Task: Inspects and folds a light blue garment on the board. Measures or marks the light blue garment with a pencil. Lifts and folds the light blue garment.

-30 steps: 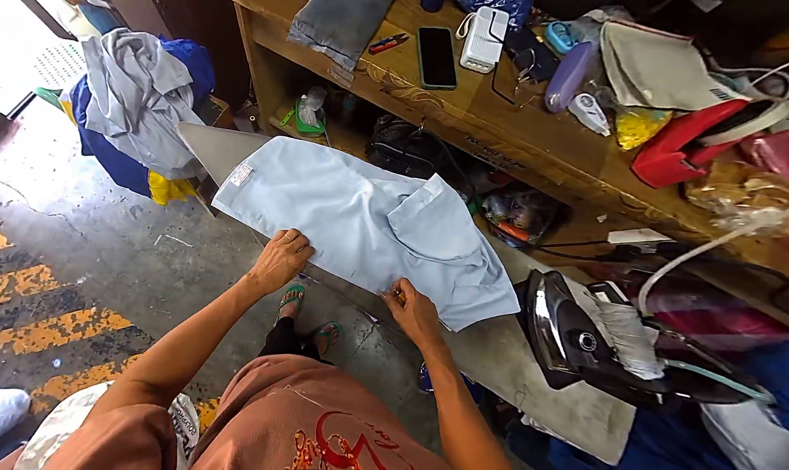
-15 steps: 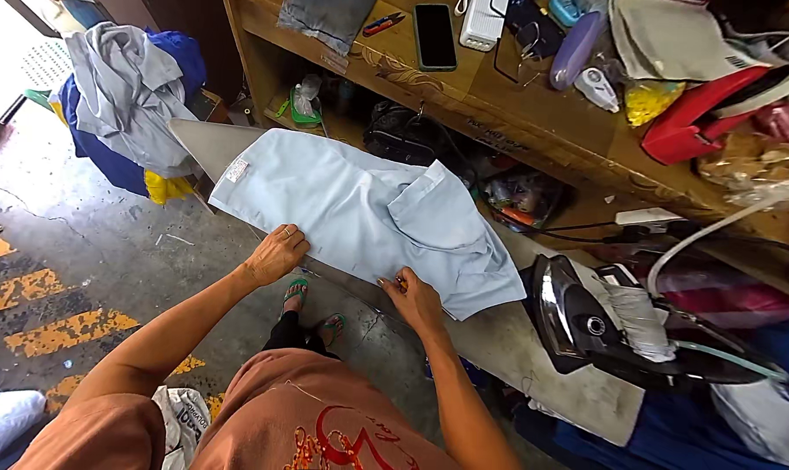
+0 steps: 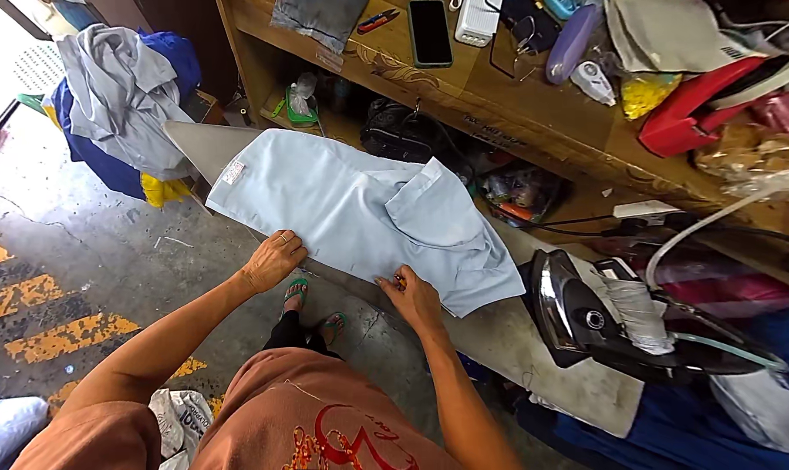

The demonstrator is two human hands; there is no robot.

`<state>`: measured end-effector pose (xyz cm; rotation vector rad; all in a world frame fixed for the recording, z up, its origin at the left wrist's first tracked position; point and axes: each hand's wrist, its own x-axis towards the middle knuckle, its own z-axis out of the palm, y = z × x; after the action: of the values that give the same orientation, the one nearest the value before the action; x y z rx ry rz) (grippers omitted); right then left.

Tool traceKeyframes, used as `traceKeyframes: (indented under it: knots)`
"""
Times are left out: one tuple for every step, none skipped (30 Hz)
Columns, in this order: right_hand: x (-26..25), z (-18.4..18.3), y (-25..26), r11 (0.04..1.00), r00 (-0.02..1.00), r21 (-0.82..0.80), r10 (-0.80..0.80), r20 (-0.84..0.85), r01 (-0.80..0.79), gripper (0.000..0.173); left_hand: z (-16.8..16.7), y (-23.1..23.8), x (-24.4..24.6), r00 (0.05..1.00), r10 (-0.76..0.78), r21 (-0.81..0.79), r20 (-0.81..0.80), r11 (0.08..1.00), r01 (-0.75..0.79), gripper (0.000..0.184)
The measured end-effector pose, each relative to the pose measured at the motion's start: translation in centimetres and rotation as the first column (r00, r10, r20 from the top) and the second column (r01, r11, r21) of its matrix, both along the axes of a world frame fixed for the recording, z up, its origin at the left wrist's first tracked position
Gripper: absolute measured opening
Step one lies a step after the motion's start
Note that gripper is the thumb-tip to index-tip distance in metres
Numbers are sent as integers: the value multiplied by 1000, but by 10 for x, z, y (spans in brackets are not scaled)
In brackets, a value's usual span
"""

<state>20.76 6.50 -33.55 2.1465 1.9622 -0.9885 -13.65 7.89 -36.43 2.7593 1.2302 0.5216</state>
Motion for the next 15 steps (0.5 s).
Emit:
traceKeyframes:
  knots:
    - [-1,0,0,1000,1000,-3,-3,0,3,60,3,-3,0,1000,2,-20,-11,1000,-3,16]
    - [-1,0,-1,1000,1000,-3,-5,3,5,60,6,-6,0,1000,8,-42,-25,999,-9,16]
    - [-1,0,-1,1000,1000,-1,-9,5,9,60,10,-9,1,999,12,-75,-47,997,-16,18]
    - [-2,1,-1,1000,1000,1,-12,8,12,59,15,-13,3,997,13,-122,-82,992,-23,28]
    - [-3,2,-2,1000,1000,2,-18,10,18,59,20,-16,5,991,15,-164,-133,986,-37,39]
    - [-3,3,-3,1000,1000,2,-24,16,24,60,25,-20,9,981,18,-207,-191,977,-58,48]
    - [-4,4,-4,1000,999,5,-30,20,30,60,28,-23,13,971,23,-242,-237,967,-82,53]
    - [-5,4,-5,999,999,8,-34,20,33,60,30,-26,18,964,35,-255,-264,961,-104,54]
    - [-5,4,-5,999,999,16,-35,18,35,59,31,-28,22,958,45,-262,-282,957,-122,53]
    - [-6,4,-6,999,999,20,-37,18,37,59,32,-30,28,954,49,-270,-295,954,-132,51]
    - [-6,5,-6,999,999,20,-39,17,39,59,33,-33,35,951,46,-277,-306,951,-135,46]
    - [-6,4,-6,999,999,21,-43,12,42,59,32,-36,42,945,41,-285,-323,948,-138,42]
    - [-6,3,-6,999,999,24,-47,6,47,60,32,-39,50,939,40,-305,-341,940,-150,40]
    - [-5,3,-6,998,999,26,-52,-4,52,61,33,-41,58,931,49,-327,-363,929,-176,40]
    - [-5,3,-6,998,999,23,-53,-6,53,61,37,-42,66,918,59,-360,-392,909,-212,43]
